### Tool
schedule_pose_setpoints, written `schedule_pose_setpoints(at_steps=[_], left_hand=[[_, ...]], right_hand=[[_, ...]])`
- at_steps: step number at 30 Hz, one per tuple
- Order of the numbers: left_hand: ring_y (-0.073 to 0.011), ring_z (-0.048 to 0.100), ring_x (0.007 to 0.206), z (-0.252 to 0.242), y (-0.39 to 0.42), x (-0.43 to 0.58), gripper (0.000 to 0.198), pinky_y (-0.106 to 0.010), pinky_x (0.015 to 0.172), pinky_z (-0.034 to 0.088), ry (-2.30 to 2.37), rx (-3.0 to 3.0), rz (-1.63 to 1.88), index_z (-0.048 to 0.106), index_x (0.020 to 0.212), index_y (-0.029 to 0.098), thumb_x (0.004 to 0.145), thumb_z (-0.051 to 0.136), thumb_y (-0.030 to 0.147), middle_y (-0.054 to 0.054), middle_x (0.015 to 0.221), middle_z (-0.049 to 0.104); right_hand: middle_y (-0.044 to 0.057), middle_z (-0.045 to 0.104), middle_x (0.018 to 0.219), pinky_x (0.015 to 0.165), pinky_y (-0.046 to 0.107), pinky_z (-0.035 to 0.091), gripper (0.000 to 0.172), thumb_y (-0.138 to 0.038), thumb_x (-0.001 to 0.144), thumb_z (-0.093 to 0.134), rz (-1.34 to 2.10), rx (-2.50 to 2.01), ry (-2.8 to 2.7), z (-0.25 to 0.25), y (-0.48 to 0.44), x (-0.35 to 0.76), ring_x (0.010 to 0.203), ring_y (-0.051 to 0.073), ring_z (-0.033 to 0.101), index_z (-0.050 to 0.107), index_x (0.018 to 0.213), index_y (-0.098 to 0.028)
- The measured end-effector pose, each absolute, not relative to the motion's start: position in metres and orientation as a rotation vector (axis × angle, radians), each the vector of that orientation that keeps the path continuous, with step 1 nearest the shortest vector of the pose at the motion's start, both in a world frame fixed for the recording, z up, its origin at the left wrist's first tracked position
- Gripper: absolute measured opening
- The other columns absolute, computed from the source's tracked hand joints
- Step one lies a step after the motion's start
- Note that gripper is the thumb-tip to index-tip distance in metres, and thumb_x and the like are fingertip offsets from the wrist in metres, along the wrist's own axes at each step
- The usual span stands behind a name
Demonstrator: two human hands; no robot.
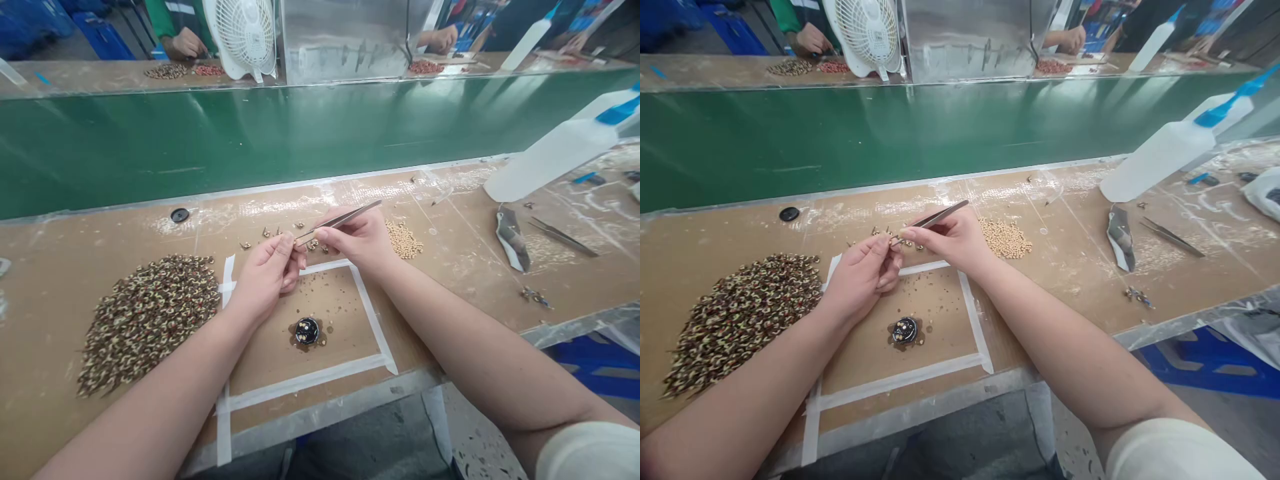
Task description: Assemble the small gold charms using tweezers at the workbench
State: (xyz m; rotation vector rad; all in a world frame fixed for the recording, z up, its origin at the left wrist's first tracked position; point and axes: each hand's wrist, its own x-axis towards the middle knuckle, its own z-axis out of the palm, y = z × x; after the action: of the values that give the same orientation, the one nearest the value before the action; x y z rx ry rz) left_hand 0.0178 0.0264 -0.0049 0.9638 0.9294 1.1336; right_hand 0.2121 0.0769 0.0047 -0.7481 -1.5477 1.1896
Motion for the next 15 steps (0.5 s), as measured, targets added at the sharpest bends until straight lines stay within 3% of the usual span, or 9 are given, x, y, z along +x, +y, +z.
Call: schedule_pose_setpoints(at_steps=[5,15], left_hand=[[-0.0031,0.035,0.042,-0.0053,0.0254,0.0191,0.047,-0.017,0.039,0.026,0.933,1.012,1.136,0.073,0.090,0.017,0.092,0.084,0.063,0.001,0.072,0.065],[-0.0031,0.034,0.043,-0.0116,0.0266,0.0177,0.039,-0.018,0.039,0.024,0.910,1.028,1.134,0.077,0.093,0.018,0.099,0.080,0.056,0.000,0.074,0.064]], right_hand=[[-0.002,0.067,0.059,0.046,0.024,0.042,0.037,-0.050,0.082,0.097,1.098,-0.733,-1.526,0.0046,0.0760,0.2121,0.048,0.008,0.056,0.081,0.071,-0.019],[0.002,0.075,0.068,0.052,0.028,0.046,0.039,-0.055,0.091,0.089,0.761,-0.680,-1.690,0.0003,0.0768,0.2127,0.056,0.011,0.061,0.084,0.076,-0.020]])
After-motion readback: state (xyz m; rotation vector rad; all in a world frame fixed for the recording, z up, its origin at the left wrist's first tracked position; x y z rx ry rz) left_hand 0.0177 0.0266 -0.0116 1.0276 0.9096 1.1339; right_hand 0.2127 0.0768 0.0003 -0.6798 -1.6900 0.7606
